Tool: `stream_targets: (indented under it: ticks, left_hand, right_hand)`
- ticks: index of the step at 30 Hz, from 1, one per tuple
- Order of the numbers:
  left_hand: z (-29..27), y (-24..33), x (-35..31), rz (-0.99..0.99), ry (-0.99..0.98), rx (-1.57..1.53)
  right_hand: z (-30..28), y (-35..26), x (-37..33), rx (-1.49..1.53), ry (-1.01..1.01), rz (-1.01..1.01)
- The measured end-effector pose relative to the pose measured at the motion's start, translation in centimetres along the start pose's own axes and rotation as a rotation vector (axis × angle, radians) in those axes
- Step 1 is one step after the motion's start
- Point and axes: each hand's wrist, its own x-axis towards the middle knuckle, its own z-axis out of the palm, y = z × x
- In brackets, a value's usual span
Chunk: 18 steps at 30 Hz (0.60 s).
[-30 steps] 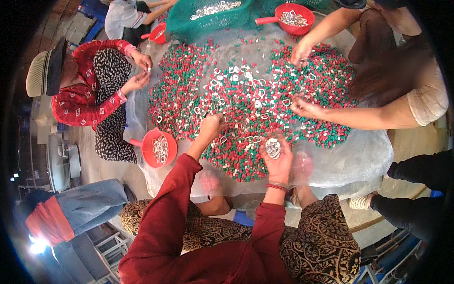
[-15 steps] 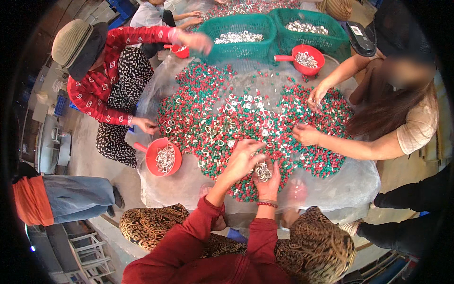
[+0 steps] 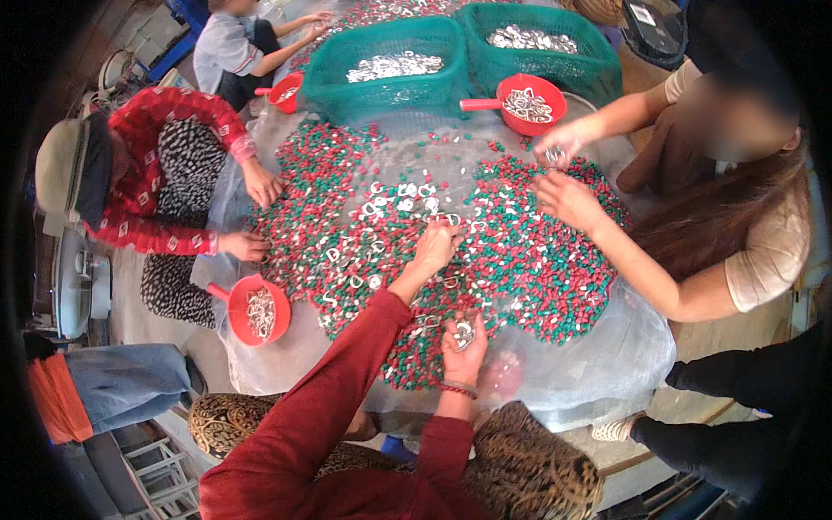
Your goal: The person sits at a table with several others and sorts a large pile of red, green, and white plastic bottle caps by hand. They pick caps from the central pile and place them into red bowls or green baskets. The task continues throughout the clip with repetitive hand motions.
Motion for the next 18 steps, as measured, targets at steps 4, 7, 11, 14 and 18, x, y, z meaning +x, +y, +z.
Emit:
stream_targets:
  ticks: [4,7,11,14,18]
  left_hand:
    - [5.9,-0.3,3.7,0.058,0.086,0.202]
    - [7.9,-0.2,4.2,0.092,0.141,0.257]
    - [8.0,1.1,4.8,0.125,0.061,0.268]
    - [7.5,2.1,5.6,0.034,-0.038,0.255]
    - [4.2,3.3,6.8,-0.061,-0.058,-0.006]
  right_hand:
    - [0.3,-0.7,0.8,0.017,0.006,-0.018]
    - [1.3,-2.1,1.1,-0.009,0.064,-0.033]
    - [1.7,-4.8,0.7,-0.018,0.083,-0.118]
    - [1.9,-5.2,0.5,-0.055,0.071,-0.146]
    - [1.4,-5.1,-0.1,-0.062,0.045,-0.151]
